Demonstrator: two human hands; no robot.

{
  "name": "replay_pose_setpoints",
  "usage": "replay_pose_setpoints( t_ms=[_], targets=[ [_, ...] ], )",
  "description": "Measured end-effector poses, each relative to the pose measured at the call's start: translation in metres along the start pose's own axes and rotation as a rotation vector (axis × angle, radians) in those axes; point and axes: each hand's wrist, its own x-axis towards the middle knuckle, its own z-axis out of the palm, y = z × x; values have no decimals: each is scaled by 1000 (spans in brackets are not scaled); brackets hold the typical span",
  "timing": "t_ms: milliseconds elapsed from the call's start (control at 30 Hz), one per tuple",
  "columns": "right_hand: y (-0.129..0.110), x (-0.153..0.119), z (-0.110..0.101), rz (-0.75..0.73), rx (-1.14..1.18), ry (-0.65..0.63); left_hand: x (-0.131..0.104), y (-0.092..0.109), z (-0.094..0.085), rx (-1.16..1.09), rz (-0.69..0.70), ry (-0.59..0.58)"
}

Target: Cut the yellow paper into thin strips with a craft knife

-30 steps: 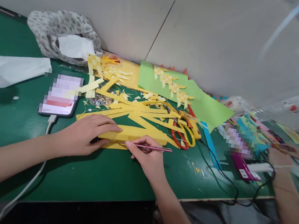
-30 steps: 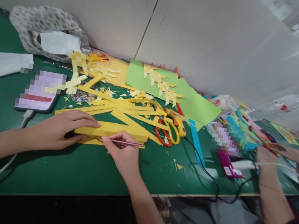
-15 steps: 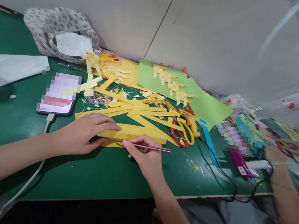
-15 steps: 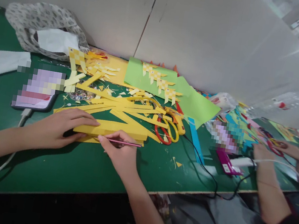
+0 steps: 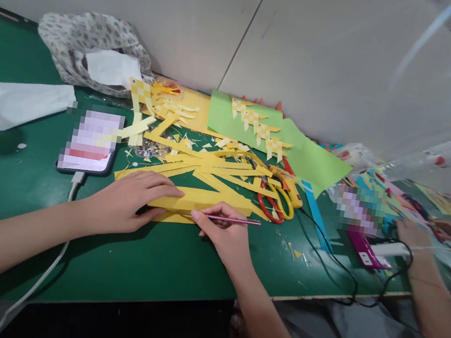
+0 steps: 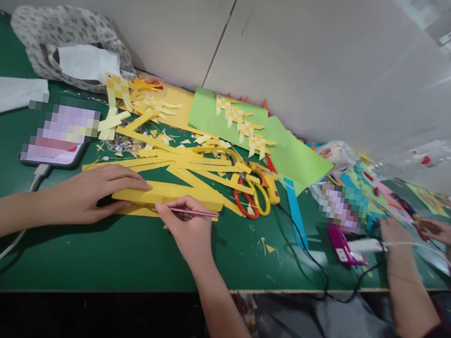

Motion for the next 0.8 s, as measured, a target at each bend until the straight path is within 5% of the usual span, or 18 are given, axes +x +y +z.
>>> replay_pose_setpoints(
  t_ms=[367, 800],
  targets=[
    [8, 4, -29, -61, -30, 31, 0, -1, 1, 4, -4, -5],
    [-4, -1, 12, -22, -10, -42, 1, 1, -1, 4, 13, 18]
  ],
)
